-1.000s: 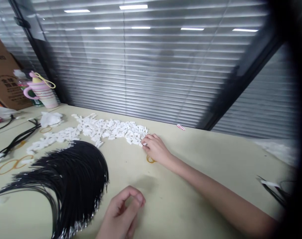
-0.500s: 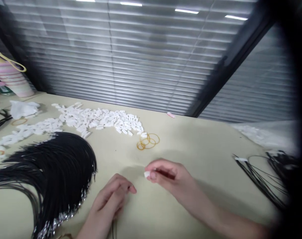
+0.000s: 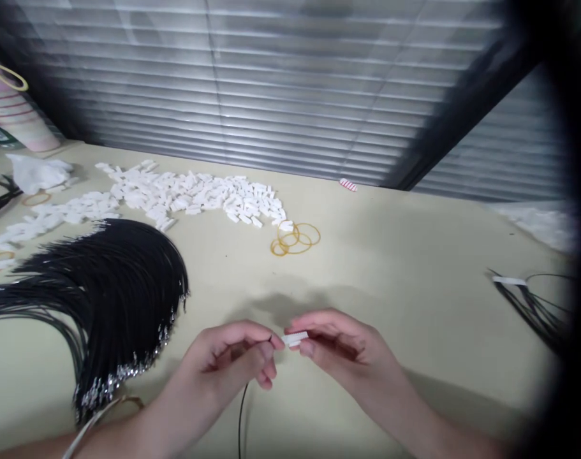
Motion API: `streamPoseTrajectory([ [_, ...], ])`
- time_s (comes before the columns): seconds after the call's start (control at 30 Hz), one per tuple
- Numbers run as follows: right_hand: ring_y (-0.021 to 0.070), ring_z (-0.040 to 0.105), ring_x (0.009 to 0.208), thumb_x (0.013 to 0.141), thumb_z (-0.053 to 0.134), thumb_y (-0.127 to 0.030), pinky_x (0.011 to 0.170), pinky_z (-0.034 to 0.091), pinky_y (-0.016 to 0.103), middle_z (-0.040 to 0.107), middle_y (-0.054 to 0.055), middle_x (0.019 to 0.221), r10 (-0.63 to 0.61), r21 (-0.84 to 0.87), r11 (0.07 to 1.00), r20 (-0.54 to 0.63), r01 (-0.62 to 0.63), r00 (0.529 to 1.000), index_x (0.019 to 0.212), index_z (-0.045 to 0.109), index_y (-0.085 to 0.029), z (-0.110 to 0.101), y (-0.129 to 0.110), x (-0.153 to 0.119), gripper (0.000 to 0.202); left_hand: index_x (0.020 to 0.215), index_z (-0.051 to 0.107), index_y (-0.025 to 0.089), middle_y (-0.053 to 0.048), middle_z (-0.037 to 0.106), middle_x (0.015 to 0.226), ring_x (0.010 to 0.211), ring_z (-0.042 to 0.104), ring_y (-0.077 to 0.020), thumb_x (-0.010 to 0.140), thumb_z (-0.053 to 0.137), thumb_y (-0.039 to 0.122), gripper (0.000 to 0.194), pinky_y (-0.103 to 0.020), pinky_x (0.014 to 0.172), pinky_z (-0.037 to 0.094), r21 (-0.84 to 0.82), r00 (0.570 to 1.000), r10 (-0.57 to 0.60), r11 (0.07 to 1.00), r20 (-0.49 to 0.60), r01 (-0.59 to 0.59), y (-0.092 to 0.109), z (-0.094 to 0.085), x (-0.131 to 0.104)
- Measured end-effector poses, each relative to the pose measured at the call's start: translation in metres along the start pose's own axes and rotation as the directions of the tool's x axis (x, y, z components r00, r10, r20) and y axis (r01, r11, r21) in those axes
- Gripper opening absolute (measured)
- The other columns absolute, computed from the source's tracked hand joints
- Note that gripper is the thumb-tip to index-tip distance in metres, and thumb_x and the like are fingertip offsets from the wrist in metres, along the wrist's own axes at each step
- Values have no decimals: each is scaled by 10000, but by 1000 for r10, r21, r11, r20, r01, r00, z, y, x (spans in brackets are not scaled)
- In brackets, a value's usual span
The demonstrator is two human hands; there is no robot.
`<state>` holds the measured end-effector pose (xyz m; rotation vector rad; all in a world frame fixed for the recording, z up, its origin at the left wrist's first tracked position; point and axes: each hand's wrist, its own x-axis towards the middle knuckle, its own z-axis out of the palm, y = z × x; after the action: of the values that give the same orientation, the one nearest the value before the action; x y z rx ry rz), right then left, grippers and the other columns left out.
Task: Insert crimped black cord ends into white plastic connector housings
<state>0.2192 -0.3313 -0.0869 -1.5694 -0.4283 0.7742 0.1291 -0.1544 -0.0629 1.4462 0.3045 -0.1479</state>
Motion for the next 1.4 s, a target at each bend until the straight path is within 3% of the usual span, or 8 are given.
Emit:
streamPoseTrajectory([
  [0.4, 96, 662, 814, 759, 668, -271, 730, 562, 161, 687, 20, 883, -84, 19, 996, -10, 84, 996, 875, 675, -258, 0, -7, -1, 117, 745, 714, 213, -57, 639, 615, 539, 570, -144, 716, 685, 325, 119, -257, 501, 499, -36, 1000, 5, 999, -18, -5, -3, 1, -1],
  [0.73, 50, 608, 568, 747, 687, -261, 530, 506, 124, 628, -9, 670, -65, 244, 968, -10, 66, 998, 689, 597, -185, -2, -3, -2, 131, 738, 709, 210, -53, 649, 648, 574, 599, -146, 727, 674, 281, 80, -241, 501, 507, -41, 1000, -3, 999, -4, 3, -4, 3, -2],
  [0.93, 45, 604, 565, 766, 670, -261, 525, 498, 120, 627, -3, 691, -78, 266, 961, -9, 78, 997, 674, 564, -159, -2, 0, 0, 174, 775, 686, 185, -55, 651, 653, 589, 607, -146, 763, 658, 288, 107, -234, 518, 509, -46, 999, 1, 999, 39, 1, -5, 0, -3],
  [1.0, 50, 612, 582, 767, 671, -255, 536, 502, 119, 634, 4, 688, -66, 254, 965, -2, 64, 998, 704, 575, -154, -2, 0, 0, 153, 825, 655, 186, -50, 661, 684, 640, 623, -141, 807, 621, 280, 102, -237, 606, 530, -89, 999, 38, 995, 30, -35, -4, -1, -4],
  [1.1, 77, 643, 671, 839, 587, -283, 626, 543, 169, 648, 23, 735, -30, 265, 964, 51, 15, 998, 804, 577, -155, -4, -3, 1, 132, 898, 546, 202, -45, 680, 814, 814, 652, -152, 885, 526, 270, 71, -290, 801, 529, -235, 988, 116, 962, -103, -137, -2, -3, -3],
  [1.23, 166, 604, 1053, 908, 460, -324, 881, 534, 366, 576, 47, 1076, 47, 427, 892, 240, -149, 970, 845, 533, -162, -5, -7, 0, 188, 927, 450, 216, -44, 657, 982, 895, 655, -178, 892, 515, 250, 80, -325, 791, 544, -296, 905, 167, 908, -390, -295, -1, -3, 0],
  [1.33, 213, 527, 1177, 883, 511, -329, 904, 513, 396, 439, 53, 1239, 101, 477, 809, 462, -342, 881, 909, 530, -164, -3, -11, -4, 169, 946, 452, 215, -51, 626, 1050, 944, 640, -182, 873, 544, 245, 122, -314, 784, 547, -256, 842, 191, 898, -505, -357, -2, -4, 4],
  [1.4, 178, 611, 1034, 863, 540, -356, 824, 536, 326, 476, 75, 1176, 100, 467, 757, 609, -458, 787, 925, 513, -148, -1, -12, -7, 219, 947, 454, 213, -50, 609, 1060, 959, 627, -177, 869, 549, 248, 127, -319, 807, 539, -245, 817, 203, 891, -540, -383, -2, -4, 5],
])
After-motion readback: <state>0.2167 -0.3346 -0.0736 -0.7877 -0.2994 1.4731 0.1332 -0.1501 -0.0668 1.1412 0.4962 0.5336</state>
